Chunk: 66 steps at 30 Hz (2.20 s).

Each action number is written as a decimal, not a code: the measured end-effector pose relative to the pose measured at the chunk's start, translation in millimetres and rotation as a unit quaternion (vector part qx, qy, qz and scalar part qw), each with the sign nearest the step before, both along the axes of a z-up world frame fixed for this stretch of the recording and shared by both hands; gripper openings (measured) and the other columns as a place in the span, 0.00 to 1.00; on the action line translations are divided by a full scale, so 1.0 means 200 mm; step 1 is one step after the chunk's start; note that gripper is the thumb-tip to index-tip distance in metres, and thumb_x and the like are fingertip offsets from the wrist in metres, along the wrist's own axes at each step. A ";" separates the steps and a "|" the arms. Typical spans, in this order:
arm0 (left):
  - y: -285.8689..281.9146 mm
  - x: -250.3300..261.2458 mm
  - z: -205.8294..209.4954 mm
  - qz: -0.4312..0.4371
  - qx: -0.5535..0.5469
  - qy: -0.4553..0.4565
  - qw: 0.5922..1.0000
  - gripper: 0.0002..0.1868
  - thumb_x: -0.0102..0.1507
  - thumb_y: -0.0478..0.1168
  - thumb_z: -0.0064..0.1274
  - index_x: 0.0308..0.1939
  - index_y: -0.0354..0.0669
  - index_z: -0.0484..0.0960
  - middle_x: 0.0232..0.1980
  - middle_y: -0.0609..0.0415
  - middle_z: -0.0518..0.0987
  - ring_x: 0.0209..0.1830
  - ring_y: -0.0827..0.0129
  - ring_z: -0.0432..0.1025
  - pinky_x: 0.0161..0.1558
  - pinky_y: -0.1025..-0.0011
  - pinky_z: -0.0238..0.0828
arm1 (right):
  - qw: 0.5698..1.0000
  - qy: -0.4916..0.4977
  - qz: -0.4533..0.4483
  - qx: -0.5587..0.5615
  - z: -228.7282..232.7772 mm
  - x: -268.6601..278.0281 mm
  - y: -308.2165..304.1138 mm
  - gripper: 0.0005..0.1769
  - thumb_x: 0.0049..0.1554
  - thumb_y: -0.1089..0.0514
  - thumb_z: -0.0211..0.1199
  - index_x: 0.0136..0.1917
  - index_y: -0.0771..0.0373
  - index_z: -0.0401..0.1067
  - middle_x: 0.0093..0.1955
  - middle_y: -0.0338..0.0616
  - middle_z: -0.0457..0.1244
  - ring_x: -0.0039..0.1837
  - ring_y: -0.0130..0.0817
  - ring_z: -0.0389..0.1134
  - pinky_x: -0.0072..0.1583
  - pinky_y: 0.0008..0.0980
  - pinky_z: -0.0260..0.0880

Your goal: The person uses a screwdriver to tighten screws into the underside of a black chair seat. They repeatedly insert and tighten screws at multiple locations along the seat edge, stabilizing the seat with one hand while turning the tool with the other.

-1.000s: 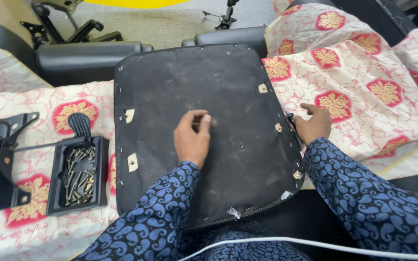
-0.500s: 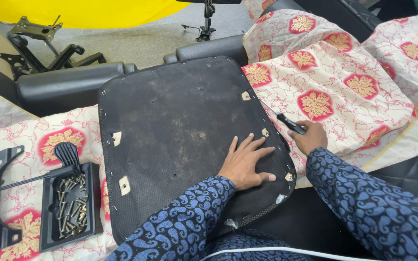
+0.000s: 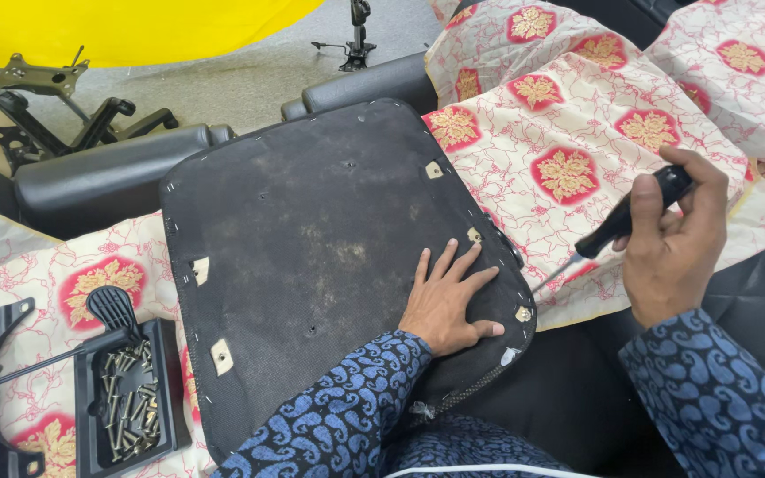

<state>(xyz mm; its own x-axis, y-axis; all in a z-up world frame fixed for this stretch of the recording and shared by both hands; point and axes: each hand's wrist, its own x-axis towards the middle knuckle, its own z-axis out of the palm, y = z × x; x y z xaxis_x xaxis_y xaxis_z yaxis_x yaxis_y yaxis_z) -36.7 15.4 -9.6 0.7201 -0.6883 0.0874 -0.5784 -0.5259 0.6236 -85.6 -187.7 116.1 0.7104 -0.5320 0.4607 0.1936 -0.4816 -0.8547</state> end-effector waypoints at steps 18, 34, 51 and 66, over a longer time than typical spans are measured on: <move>-0.19 -0.10 0.04 0.023 -0.088 0.036 0.995 0.11 0.51 0.49 0.68 0.36 0.57 0.89 0.74 0.55 0.69 0.82 0.52 0.47 0.78 0.44 0.29 | 0.999 0.031 0.025 -0.006 -0.15 -0.23 -0.02 0.23 0.69 0.62 0.63 0.74 0.64 0.61 0.49 0.38 0.63 0.43 0.20 0.65 0.43 0.22 0.68; -0.20 -0.11 0.06 0.040 -0.084 0.049 0.994 0.08 0.52 0.48 0.68 0.31 0.55 0.88 0.73 0.56 0.70 0.82 0.54 0.48 0.78 0.45 0.28 | 0.994 0.023 0.072 -0.083 -0.10 -0.26 0.06 0.22 0.64 0.64 0.68 0.70 0.64 0.67 0.50 0.38 0.66 0.49 0.20 0.66 0.50 0.21 0.66; -0.21 -0.12 0.05 0.046 -0.103 0.034 0.993 0.08 0.52 0.47 0.68 0.34 0.56 0.89 0.72 0.55 0.71 0.80 0.54 0.50 0.78 0.47 0.30 | 0.988 0.013 0.112 0.105 -0.02 -0.31 0.08 0.15 0.65 0.65 0.63 0.65 0.70 0.72 0.54 0.39 0.65 0.37 0.20 0.62 0.40 0.21 0.60; -0.20 -0.11 0.04 0.034 -0.105 0.030 0.993 0.08 0.54 0.48 0.67 0.35 0.57 0.89 0.73 0.54 0.71 0.81 0.53 0.50 0.78 0.46 0.30 | 0.989 0.013 0.112 0.092 0.01 -0.27 0.06 0.13 0.67 0.66 0.66 0.63 0.73 0.75 0.60 0.43 0.61 0.43 0.22 0.61 0.44 0.22 0.60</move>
